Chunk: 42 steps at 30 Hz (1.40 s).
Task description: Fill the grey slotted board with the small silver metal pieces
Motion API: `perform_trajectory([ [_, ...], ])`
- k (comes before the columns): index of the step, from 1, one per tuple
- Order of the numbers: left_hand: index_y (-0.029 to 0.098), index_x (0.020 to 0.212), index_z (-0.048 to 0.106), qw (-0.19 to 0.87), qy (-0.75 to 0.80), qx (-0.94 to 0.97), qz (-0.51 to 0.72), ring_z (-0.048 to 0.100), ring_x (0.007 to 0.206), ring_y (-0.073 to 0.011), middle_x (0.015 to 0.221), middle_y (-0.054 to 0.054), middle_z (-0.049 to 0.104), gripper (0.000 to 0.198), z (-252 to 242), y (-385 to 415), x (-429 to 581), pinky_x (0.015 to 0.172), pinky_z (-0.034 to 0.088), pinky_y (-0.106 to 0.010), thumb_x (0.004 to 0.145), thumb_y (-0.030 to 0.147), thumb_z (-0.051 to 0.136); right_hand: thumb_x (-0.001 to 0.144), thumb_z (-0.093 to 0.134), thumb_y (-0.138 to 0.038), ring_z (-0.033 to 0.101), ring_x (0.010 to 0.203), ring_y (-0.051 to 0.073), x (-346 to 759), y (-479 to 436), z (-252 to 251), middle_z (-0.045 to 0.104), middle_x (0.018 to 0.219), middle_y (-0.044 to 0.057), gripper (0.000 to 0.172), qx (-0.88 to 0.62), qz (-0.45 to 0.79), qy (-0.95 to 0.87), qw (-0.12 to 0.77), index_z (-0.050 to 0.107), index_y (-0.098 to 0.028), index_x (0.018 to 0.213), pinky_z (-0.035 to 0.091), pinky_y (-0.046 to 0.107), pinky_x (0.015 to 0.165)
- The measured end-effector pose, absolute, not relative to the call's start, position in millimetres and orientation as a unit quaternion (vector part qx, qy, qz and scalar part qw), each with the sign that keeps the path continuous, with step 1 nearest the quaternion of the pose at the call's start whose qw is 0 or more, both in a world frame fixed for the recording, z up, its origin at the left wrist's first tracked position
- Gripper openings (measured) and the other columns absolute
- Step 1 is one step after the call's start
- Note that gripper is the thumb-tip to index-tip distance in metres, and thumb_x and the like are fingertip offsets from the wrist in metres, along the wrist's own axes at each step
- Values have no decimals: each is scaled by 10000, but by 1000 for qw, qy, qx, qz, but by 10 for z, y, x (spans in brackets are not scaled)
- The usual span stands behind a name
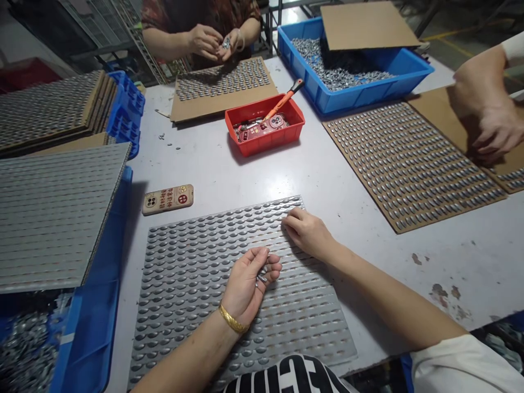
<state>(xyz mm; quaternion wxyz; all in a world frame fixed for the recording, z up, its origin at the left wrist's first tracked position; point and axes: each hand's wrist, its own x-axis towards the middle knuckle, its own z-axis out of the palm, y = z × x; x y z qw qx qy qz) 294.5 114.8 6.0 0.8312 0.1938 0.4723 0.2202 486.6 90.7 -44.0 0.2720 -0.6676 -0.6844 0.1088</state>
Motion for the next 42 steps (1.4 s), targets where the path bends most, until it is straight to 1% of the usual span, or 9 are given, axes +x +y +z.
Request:
perform_trajectory([
  [4,157,785,553,824,478,214,216,525,511,-70,638,7,600,326,55,1167,2991,481,386,-180,690,397,753,908,450,-187,595,799,185,4882,934,-440,611,920,79,193,-664,120,-683,279,643,-192,910,499,308,700],
  [7,141,764,586,822,474,214,230,433,470,-36,579,44,518,328,41,1180,3029,446,316,-159,673,398,767,915,458,-216,598,824,193,4852,903,-385,617,949,88,191,-660,129,-673,308,644,-193,952,506,328,718],
  [14,116,895,669,825,453,225,251,534,627,-79,730,-25,618,338,2,1155,3104,549,395,-188,634,290,793,905,533,-242,604,841,169,4632,626,-84,634,965,64,170,-599,269,-615,437,620,-216,1048,513,291,669],
  [19,112,860,645,822,450,269,224,538,610,-92,682,-22,610,252,-14,1139,3132,526,394,-198,671,240,750,914,513,-208,596,824,157,4654,550,-57,631,891,59,151,-576,284,-635,429,656,-206,960,496,294,710],
  [27,123,838,588,831,446,256,210,565,601,-93,687,-31,628,177,-56,1147,3214,546,444,-196,714,181,700,892,550,-302,608,770,146,4772,544,-191,654,866,46,182,-560,468,-518,446,665,-173,949,496,269,671],
  [29,124,841,581,831,457,229,219,585,616,-98,725,-41,637,141,-17,1179,3219,556,465,-202,742,165,672,889,551,-313,603,752,150,4808,525,-224,656,860,45,183,-598,428,-511,444,655,-176,951,493,274,652],
  [32,122,874,590,829,471,186,235,643,675,-133,806,-71,659,106,147,1292,3141,579,505,-221,801,192,621,901,535,-293,592,778,164,4857,465,-258,654,898,54,169,-666,280,-562,402,639,-193,989,480,300,681],
  [36,123,966,615,806,455,175,336,675,927,-217,1022,-127,674,168,353,1410,2946,800,552,-314,857,242,570,916,505,-262,579,906,197,4782,397,-270,638,996,77,218,-659,170,-674,287,606,-206,1100,476,334,777],
  [42,81,1065,603,825,485,119,265,673,968,-240,1029,-166,679,233,241,1206,2831,901,529,-351,850,162,560,928,472,-264,560,897,205,4528,527,-289,616,959,84,215,-693,105,-688,189,599,-191,1085,445,298,727],
])
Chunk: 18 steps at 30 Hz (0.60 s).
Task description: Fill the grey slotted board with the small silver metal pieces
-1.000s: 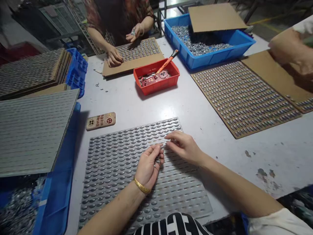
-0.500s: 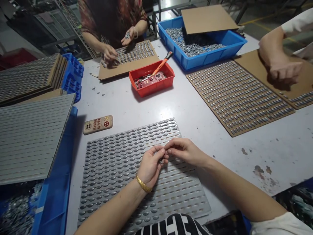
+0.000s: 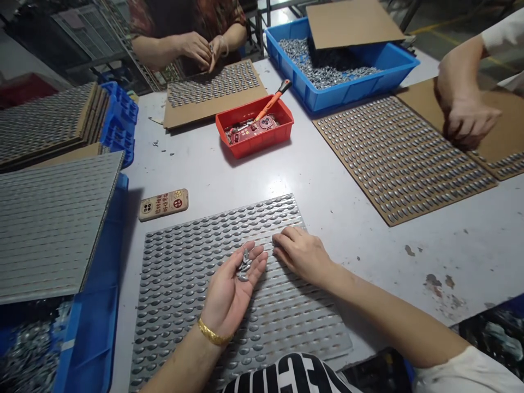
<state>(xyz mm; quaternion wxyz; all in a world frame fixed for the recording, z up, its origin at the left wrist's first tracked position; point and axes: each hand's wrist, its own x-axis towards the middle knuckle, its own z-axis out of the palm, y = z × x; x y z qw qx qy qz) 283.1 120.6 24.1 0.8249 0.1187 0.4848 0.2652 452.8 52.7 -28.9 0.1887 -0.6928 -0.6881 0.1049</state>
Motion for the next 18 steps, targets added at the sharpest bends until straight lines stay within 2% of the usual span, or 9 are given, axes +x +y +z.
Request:
perform_trajectory([
  [3,100,1068,584,832,478,138,247,686,913,-216,1015,-152,686,234,179,1119,2836,873,539,-340,837,131,568,926,459,-219,556,846,179,4494,644,-300,602,905,67,172,-702,102,-684,170,613,-196,1000,404,261,661],
  [8,128,962,554,832,485,165,213,690,850,-197,978,-141,696,171,136,1090,2858,837,538,-330,801,106,606,846,521,-149,531,733,156,4505,764,-237,579,847,44,82,-680,124,-715,107,584,-180,889,320,243,553],
  [10,132,926,555,834,480,174,209,684,827,-180,963,-134,698,153,118,1087,2868,835,533,-326,791,107,621,833,519,-144,517,689,150,4532,777,-198,573,819,44,55,-674,136,-718,109,564,-168,854,318,244,540],
  [12,129,925,574,835,476,185,204,667,766,-149,893,-105,693,153,96,1083,2875,791,535,-296,786,131,639,837,496,-133,519,677,144,4593,764,-170,579,800,41,77,-670,160,-706,163,553,-163,879,355,244,560],
  [15,119,946,616,838,469,204,192,617,667,-110,773,-58,655,195,63,1078,2873,654,512,-227,778,201,672,868,478,-148,558,722,140,4758,699,-166,619,860,41,159,-654,206,-667,293,560,-176,1001,435,255,641],
  [18,115,944,651,837,466,214,190,548,599,-81,697,-23,601,248,40,1078,2870,549,450,-185,751,259,711,900,486,-207,587,763,153,4955,623,-213,641,895,49,146,-658,204,-634,353,614,-200,970,463,280,672],
])
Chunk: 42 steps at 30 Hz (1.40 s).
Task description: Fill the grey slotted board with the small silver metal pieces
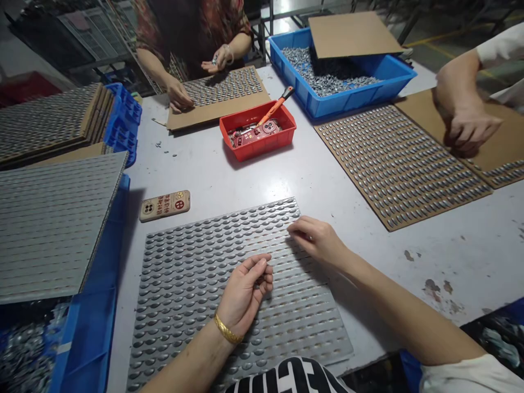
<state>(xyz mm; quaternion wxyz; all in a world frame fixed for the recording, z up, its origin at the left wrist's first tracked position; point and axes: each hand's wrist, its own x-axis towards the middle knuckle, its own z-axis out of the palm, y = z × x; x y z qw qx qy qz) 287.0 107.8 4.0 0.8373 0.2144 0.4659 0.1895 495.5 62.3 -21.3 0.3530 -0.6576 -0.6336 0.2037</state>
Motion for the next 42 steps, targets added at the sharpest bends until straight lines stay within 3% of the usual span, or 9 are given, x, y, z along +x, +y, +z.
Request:
perform_trajectory([
  [4,120,935,679,835,468,210,197,521,603,-75,692,-11,575,282,34,1075,2894,543,427,-183,716,285,744,885,520,-237,590,728,162,5095,605,-296,654,850,45,135,-694,186,-590,368,645,-204,926,460,289,620],
  [10,117,921,668,841,461,205,196,576,683,-103,791,-57,631,241,40,1047,2928,592,447,-203,733,257,725,876,522,-195,589,754,160,5063,743,-359,660,854,41,125,-669,185,-619,369,642,-196,910,475,303,677],
  [21,118,908,662,838,472,198,191,582,678,-103,783,-57,640,232,33,1043,2965,589,454,-204,710,213,735,894,478,-162,583,903,192,5130,789,-472,626,980,73,196,-643,109,-691,311,658,-210,955,500,336,767],
  [28,126,937,642,836,476,189,198,630,720,-125,830,-86,681,280,50,1059,3007,682,502,-237,686,184,753,901,411,-139,589,913,199,5118,785,-437,638,999,74,267,-658,70,-713,233,660,-220,953,505,327,751],
  [32,123,867,656,829,474,206,215,592,649,-104,739,-44,644,286,35,1073,3048,620,491,-221,642,233,795,908,444,-185,595,924,206,5065,729,-317,638,1019,87,235,-659,102,-687,287,646,-220,1024,512,347,765],
  [35,121,851,676,825,467,222,227,546,601,-83,666,-3,588,307,21,1074,3082,588,475,-204,607,246,815,894,524,-247,609,844,178,4950,609,-164,645,996,77,198,-634,218,-642,372,627,-215,1060,518,311,697],
  [38,124,825,665,828,457,234,227,543,606,-81,676,-5,592,282,8,1056,3126,582,472,-199,604,223,810,890,546,-255,611,794,155,4802,470,-53,656,921,54,152,-595,332,-605,413,636,-208,1003,510,279,660],
  [42,128,832,638,833,447,243,215,573,622,-94,693,-19,613,252,-8,1037,3199,588,483,-205,634,184,784,896,514,-226,612,788,158,4752,372,-75,662,849,48,142,-593,338,-593,426,653,-202,915,503,296,693],
])
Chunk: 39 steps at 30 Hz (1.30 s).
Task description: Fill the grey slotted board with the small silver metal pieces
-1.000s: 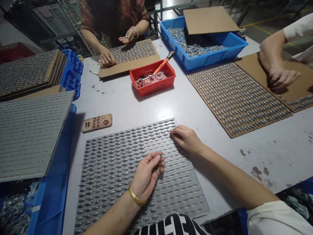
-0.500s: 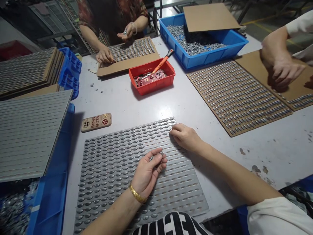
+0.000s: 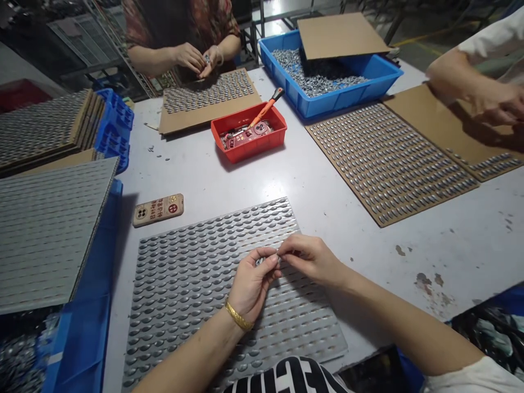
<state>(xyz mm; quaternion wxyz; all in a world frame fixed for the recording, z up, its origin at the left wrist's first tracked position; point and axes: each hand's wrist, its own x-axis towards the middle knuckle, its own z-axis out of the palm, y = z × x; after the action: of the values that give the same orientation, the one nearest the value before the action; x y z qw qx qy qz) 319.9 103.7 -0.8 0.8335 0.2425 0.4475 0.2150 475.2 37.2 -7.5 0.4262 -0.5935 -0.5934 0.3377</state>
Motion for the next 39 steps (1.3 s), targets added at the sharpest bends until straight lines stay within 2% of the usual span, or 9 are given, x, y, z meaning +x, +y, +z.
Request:
perform_trajectory([
  [5,123,1010,607,839,463,173,229,683,827,-194,958,-133,692,249,35,1070,3223,773,548,-326,772,185,644,891,519,-229,618,822,179,5069,461,-269,672,906,57,145,-661,213,-584,419,651,-214,948,508,328,715],
  [9,80,1050,601,845,465,135,230,680,960,-250,1072,-192,676,263,82,1072,3155,921,514,-381,793,117,557,913,476,-232,614,813,182,5300,612,-395,661,906,62,180,-665,148,-637,360,651,-217,952,507,333,713],
  [17,119,891,575,845,469,176,187,694,921,-231,1020,-156,700,123,72,1018,3054,909,523,-352,779,96,619,904,424,-155,596,810,166,5410,696,-470,648,935,60,258,-662,57,-717,212,663,-219,978,474,276,677],
  [21,102,943,595,843,470,183,186,694,905,-212,1026,-157,694,159,75,1017,3046,893,530,-327,788,117,628,875,428,-115,587,814,171,5377,693,-439,651,943,58,278,-666,12,-729,155,664,-217,982,430,259,625],
  [25,93,992,593,843,471,171,195,680,965,-227,1014,-150,690,258,101,1015,3029,939,508,-327,747,14,606,873,442,-111,586,811,175,5340,711,-387,655,927,63,254,-680,-8,-724,118,671,-210,922,392,248,583],
  [28,103,1031,578,841,472,173,200,678,974,-231,1038,-144,684,309,140,1023,2992,944,505,-332,742,-3,606,889,463,-138,595,839,182,5331,694,-334,661,934,65,220,-681,15,-717,152,661,-213,953,419,258,622],
  [34,115,1085,569,845,460,179,204,678,939,-189,1082,-135,673,345,170,1032,2899,905,518,-305,759,18,621,916,515,-228,597,835,164,4912,513,-92,656,964,65,213,-614,173,-691,339,604,-207,1109,489,296,725],
  [37,128,1096,579,848,445,192,214,667,857,-135,971,-89,685,355,155,1009,2851,860,527,-273,758,37,637,915,513,-212,569,963,187,4583,450,0,628,1056,85,276,-556,220,-718,355,576,-214,1184,488,335,809],
  [39,135,1091,589,848,439,202,218,651,849,-121,934,-73,681,353,151,992,2807,851,525,-264,753,54,654,911,515,-207,545,973,200,4435,445,15,618,1071,92,244,-546,210,-733,348,593,-209,1143,476,358,819],
])
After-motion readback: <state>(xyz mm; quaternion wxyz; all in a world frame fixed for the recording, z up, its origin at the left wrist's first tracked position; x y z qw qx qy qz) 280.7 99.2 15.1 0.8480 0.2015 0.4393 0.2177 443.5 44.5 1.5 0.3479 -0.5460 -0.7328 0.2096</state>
